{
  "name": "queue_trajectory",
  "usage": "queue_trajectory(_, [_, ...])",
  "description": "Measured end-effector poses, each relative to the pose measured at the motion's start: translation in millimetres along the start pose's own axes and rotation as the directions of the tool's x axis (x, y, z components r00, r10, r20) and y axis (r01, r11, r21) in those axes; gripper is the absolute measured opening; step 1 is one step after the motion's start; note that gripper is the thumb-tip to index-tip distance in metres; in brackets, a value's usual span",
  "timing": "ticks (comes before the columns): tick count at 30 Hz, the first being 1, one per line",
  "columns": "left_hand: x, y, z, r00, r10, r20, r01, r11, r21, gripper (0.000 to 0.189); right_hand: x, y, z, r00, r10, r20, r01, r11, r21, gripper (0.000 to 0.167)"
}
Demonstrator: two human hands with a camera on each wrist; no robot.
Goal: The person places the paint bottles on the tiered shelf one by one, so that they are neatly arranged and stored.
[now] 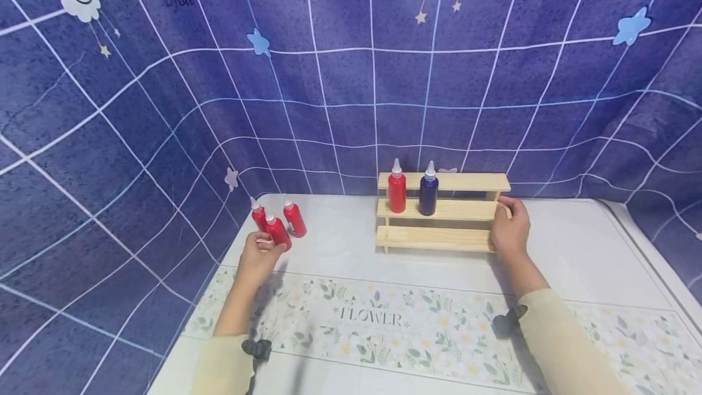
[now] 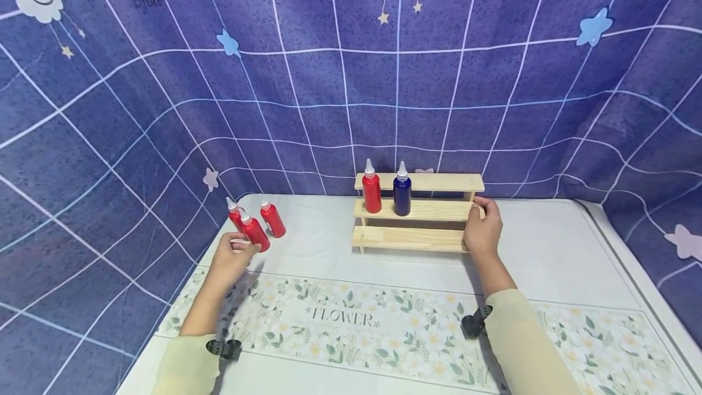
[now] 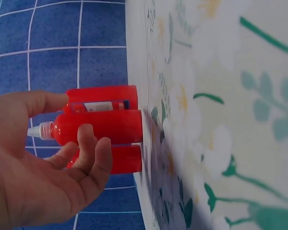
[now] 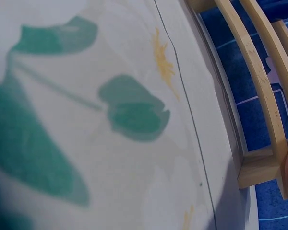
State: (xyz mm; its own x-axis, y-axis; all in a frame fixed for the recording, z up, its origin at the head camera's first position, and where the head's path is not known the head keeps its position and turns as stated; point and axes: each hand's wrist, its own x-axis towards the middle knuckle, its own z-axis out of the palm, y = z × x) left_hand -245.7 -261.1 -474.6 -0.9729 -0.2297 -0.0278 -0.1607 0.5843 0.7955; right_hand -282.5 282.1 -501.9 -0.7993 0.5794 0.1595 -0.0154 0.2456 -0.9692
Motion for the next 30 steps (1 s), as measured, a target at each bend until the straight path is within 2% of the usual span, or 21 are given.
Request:
queue_trajectory(3, [2.9, 2.4, -0.2, 1.0, -0.014, 0.024, 0.014, 1.0, -0.001, 0.068, -0.4, 0.0, -0.7, 1.0, 0.008, 0.001, -0.008, 1.0, -0.005, 0.037])
queue_trajectory(7, [6.8, 3.1, -1.2, 0.999, -0.028, 0.023, 0.028, 1.0, -0.001, 0.07, -1.4, -0.6, -1.8, 1.0, 0.015, 0.011, -0.015, 1.0, -0.011, 0.039])
queue_trajectory(13, [11.9, 2.1, -0.5, 1.0, 0.006, 0.008, -0.006, 0.999, -0.034, 0.069, -1.3, -1.7, -2.2, 1.0, 0.013, 0.019, -0.013, 1.0, -0.009, 0.039])
queue_trajectory(22, [22.8, 3.8, 2.6, 0.999, 0.035, 0.026, -0.034, 0.999, -0.04, 0.081, -0.1, -4.1, -3.8, 1.0, -0.001, 0.006, 0.001, 1.0, -0.001, 0.038])
queue_trajectory(26, [25.4, 2.0, 5.9, 0.998, 0.059, 0.014, -0.059, 0.998, -0.014, 0.077, -0.7, -3.4, -3.4, 1.0, -0.014, 0.006, 0.014, 1.0, -0.001, 0.037])
queue_trajectory(30, [23.7, 1.6, 7.8, 0.997, 0.078, 0.001, -0.078, 0.997, -0.005, 0.063, -0.9, -2.3, -2.9, 1.0, -0.011, 0.011, 0.011, 1.0, -0.003, 0.037])
